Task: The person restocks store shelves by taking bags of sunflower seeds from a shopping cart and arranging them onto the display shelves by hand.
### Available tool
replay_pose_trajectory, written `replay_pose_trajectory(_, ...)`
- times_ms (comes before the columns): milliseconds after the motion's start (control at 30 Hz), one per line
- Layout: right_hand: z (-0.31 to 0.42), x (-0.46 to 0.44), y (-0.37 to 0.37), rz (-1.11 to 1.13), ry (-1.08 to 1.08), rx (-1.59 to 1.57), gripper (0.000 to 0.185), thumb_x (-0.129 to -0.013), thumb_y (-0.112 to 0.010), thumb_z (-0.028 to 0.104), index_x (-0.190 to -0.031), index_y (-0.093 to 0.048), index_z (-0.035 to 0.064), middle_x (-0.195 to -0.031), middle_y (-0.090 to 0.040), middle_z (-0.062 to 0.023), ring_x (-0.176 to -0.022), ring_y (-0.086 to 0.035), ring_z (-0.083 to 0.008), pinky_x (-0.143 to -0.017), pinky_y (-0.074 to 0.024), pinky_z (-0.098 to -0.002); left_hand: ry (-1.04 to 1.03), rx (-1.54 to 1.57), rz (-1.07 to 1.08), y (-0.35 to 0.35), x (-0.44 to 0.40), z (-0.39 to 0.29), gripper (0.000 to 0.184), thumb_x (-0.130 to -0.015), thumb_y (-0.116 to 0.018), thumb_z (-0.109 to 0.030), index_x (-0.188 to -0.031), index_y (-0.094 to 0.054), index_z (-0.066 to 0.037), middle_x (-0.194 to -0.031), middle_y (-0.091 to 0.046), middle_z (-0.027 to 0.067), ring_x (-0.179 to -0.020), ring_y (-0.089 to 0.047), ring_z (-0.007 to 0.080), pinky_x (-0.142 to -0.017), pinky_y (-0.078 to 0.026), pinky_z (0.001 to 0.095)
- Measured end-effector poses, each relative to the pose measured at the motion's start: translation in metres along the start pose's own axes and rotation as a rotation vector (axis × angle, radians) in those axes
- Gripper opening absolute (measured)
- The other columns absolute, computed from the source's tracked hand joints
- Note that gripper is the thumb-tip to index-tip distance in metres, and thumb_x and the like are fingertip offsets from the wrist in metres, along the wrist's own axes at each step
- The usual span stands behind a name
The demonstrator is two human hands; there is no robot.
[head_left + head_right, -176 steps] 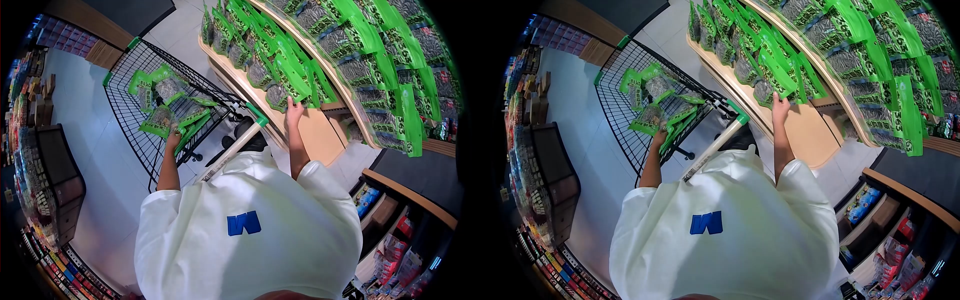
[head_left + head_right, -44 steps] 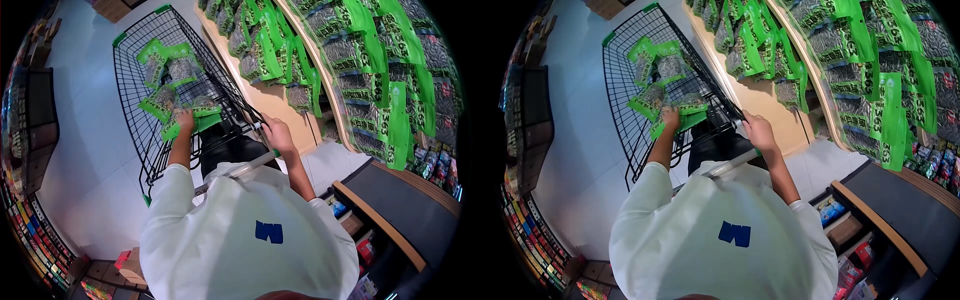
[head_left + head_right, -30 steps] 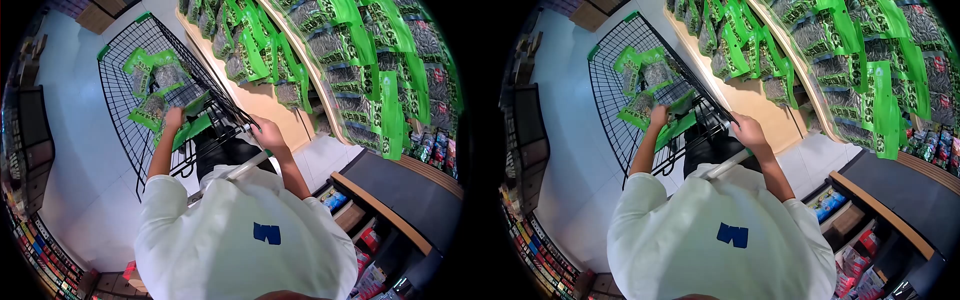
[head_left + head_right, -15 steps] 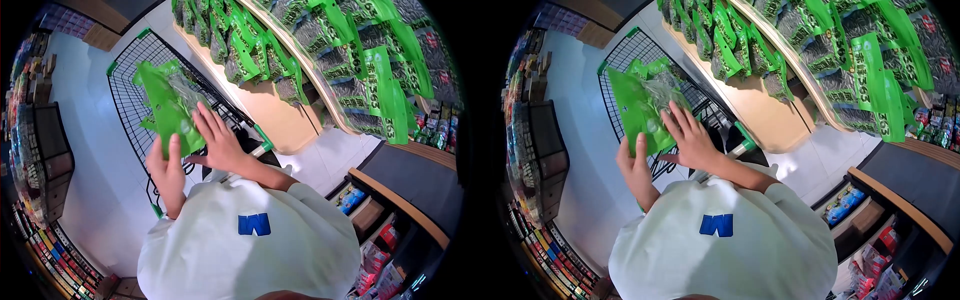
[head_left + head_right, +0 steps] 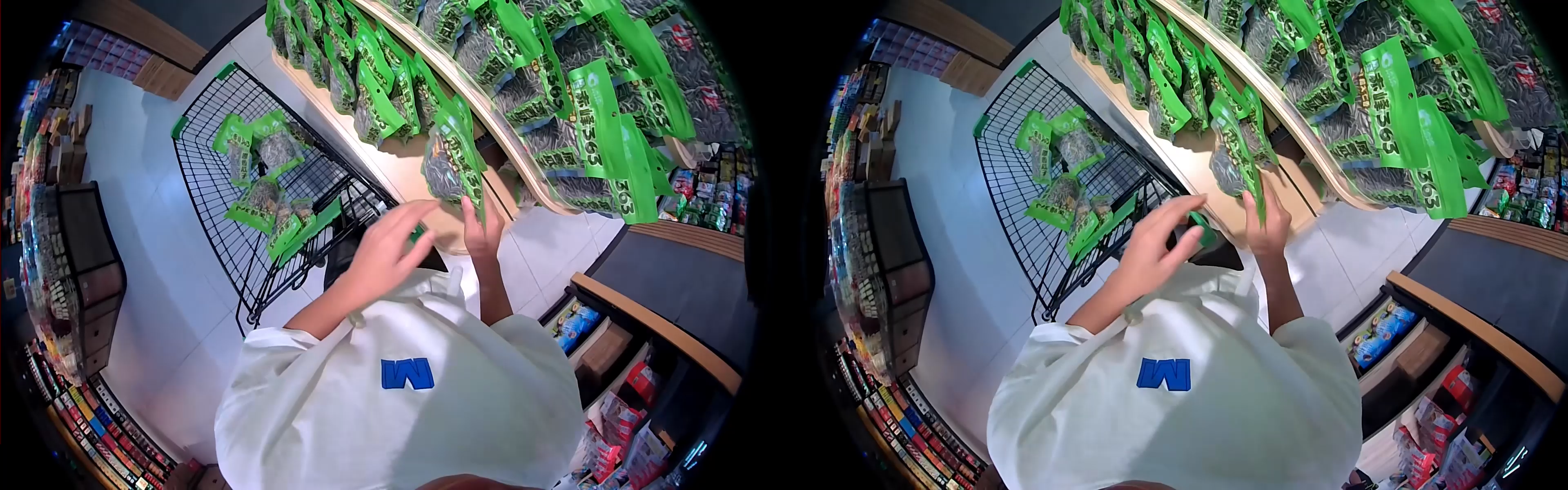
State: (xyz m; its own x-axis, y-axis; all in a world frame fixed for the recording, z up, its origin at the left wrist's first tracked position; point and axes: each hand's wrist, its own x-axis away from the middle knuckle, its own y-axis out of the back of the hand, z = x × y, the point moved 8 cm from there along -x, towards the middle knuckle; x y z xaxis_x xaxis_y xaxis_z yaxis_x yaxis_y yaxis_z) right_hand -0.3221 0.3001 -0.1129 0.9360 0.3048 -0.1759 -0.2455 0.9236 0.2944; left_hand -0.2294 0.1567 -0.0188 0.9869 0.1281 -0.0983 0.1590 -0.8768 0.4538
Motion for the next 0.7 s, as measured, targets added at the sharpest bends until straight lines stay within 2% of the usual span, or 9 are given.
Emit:
replay_pose_trajectory(67, -0.068, 0.016, -0.009, 0.013, -0.187, 0.124, 0.036, -0.08, -0.058, 0.014, -0.111, -0.051, -0.003, -0.098, -0.057, -0.0231, -0.086, -0.06, -0.0314, -0.072, -0.046, -0.0336, 0.066, -0.053, -0.084, 0.008, 0.006, 0.034, 0.028, -0.081, -0.053, -0.01, -0.107, -0.053, 0.001, -0.103, -0.057, 0.0155, -0.093, -0.056, 0.0258, -0.078, -0.045, 0.0304)
replay_pose_trajectory(200, -0.115, 0.015, -0.034, -0.051, -0.319, 0.22, 0.03, -0.082, -0.055, 0.015, -0.106, -0.053, -0.0038, -0.093, -0.059, -0.0227, -0.086, -0.058, -0.0329, -0.074, -0.0444, -0.0339, 0.28, -0.134, -0.188, 0.034, 0.029, 0.098, 0.022, -0.083, -0.051, -0.01, -0.102, -0.056, 0.0, -0.097, -0.06, 0.0136, -0.089, -0.059, 0.0224, -0.075, -0.047, 0.0295)
replay_pose_trajectory(233, -0.121, 0.012, -0.042, -0.039, -0.318, 0.213, 0.03, -0.082, -0.055, 0.015, -0.106, -0.053, -0.0038, -0.093, -0.059, -0.0227, -0.086, -0.058, -0.0329, -0.074, -0.0444, -0.0339, 0.291, -0.183, -0.215, 0.042, 0.036, 0.114, 0.021, -0.083, -0.051, -0.01, -0.102, -0.057, -0.001, -0.096, -0.06, 0.013, -0.087, -0.059, 0.0226, -0.073, -0.047, 0.03)
replay_pose_trajectory(300, -0.143, 0.005, -0.048, -0.115, -0.325, 0.204, 0.039, -0.083, -0.051, 0.037, -0.111, -0.055, 0.0108, -0.086, -0.062, -0.0143, -0.076, -0.059, -0.031, -0.069, -0.045, -0.037, 0.39, -0.183, -0.324, 0.059, 0.054, 0.144, 0.021, -0.082, -0.051, -0.012, -0.098, -0.057, -0.001, -0.09, -0.06, 0.0166, -0.081, -0.059, 0.0294, -0.068, -0.046, 0.0335)
replay_pose_trajectory(367, -0.164, -0.003, -0.06, -0.101, -0.354, 0.182, 0.039, -0.083, -0.052, 0.038, -0.11, -0.056, 0.011, -0.089, -0.062, -0.0134, -0.08, -0.058, -0.0323, -0.071, -0.0445, -0.0377, 0.476, -0.252, -0.329, 0.07, 0.076, 0.179, 0.022, -0.081, -0.051, -0.013, -0.098, -0.057, -0.001, -0.091, -0.06, 0.0173, -0.082, -0.059, 0.0306, -0.07, -0.045, 0.0349)
replay_pose_trajectory(433, -0.181, -0.013, -0.069, -0.15, -0.253, 0.182, 0.038, -0.082, -0.052, 0.04, -0.108, -0.057, 0.0119, -0.092, -0.062, -0.0131, -0.085, -0.058, -0.0317, -0.073, -0.0443, -0.0364, 0.556, -0.314, -0.334, 0.08, 0.101, 0.22, 0.023, -0.081, -0.051, -0.014, -0.098, -0.057, -0.001, -0.092, -0.059, 0.0181, -0.083, -0.058, 0.0317, -0.071, -0.045, 0.0364)
replay_pose_trajectory(533, -0.191, -0.023, -0.074, -0.147, -0.32, 0.194, 0.038, -0.081, -0.053, 0.042, -0.106, -0.058, 0.0129, -0.093, -0.061, -0.0125, -0.087, -0.057, -0.0317, -0.075, -0.0435, -0.0369, 0.778, -0.539, -0.152, 0.081, 0.145, 0.283, 0.036, -0.079, -0.054, -0.029, -0.103, -0.056, -0.003, -0.092, -0.061, 0.0201, -0.085, -0.058, 0.0334, -0.074, -0.045, 0.0386)
replay_pose_trajectory(600, -0.192, -0.026, -0.072, -0.15, -0.421, 0.26, 0.042, -0.078, -0.057, 0.043, -0.103, -0.059, 0.0093, -0.092, -0.061, -0.0132, -0.084, -0.057, -0.0324, -0.075, -0.0429, -0.0388, 0.851, -0.555, -0.066, 0.081, 0.171, 0.314, 0.038, -0.078, -0.054, -0.03, -0.105, -0.055, -0.003, -0.094, -0.06, 0.0208, -0.088, -0.058, 0.0338, -0.076, -0.045, 0.0388)
replay_pose_trajectory(700, -0.189, -0.032, -0.074, -0.168, -0.307, 0.244, 0.036, -0.08, -0.057, 0.033, -0.103, -0.058, 0.005, -0.092, -0.061, -0.0172, -0.082, -0.058, -0.0338, -0.07, -0.0445, -0.0377, 0.982, -0.561, 0.104, 0.079, 0.209, 0.37, 0.042, -0.077, -0.055, -0.031, -0.108, -0.053, -0.003, -0.098, -0.058, 0.0228, -0.094, -0.055, 0.0348, -0.081, -0.043, 0.0388)
